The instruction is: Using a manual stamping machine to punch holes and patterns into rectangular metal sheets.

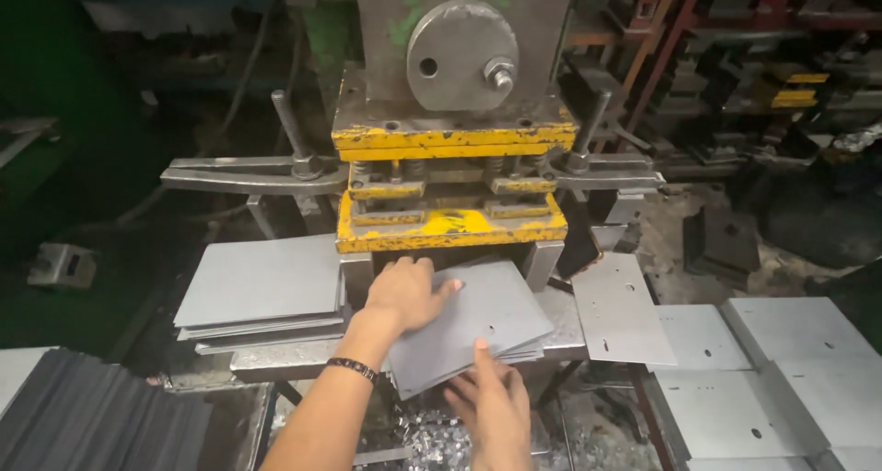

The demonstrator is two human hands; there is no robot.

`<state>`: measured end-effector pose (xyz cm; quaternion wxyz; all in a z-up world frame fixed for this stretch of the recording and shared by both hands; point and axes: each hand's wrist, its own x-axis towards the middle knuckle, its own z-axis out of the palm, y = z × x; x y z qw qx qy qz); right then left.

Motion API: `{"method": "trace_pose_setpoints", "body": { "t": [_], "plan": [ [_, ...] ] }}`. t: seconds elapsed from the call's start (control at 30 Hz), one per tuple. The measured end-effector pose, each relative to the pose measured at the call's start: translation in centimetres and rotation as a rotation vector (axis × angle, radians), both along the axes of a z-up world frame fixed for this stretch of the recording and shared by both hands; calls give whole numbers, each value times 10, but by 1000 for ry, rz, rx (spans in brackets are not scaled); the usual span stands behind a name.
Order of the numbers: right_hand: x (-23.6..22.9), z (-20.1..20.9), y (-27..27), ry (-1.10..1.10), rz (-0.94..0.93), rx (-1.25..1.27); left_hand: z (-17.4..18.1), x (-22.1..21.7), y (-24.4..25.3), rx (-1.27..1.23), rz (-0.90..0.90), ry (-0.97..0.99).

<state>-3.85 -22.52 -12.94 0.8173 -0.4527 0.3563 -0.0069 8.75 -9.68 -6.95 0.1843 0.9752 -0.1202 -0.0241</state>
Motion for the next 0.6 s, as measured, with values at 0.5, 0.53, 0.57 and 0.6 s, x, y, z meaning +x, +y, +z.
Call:
{"method": "trace_pose_setpoints", "body": {
  "t": [0.5,0.53,0.57,0.6],
  "plan": [
    [-8,30,-31,-53,98,184,-32,-58,11,-169,181,-231],
    [-6,24,-37,-52,98,185,-28,-65,12,-169,182,-230],
    [-4,18,-42,-82,146,152,-24,-73,12,-205,188,-191],
    [-1,13,-49,-114,192,117,-20,-79,12,-243,192,-154]
  ]
}}
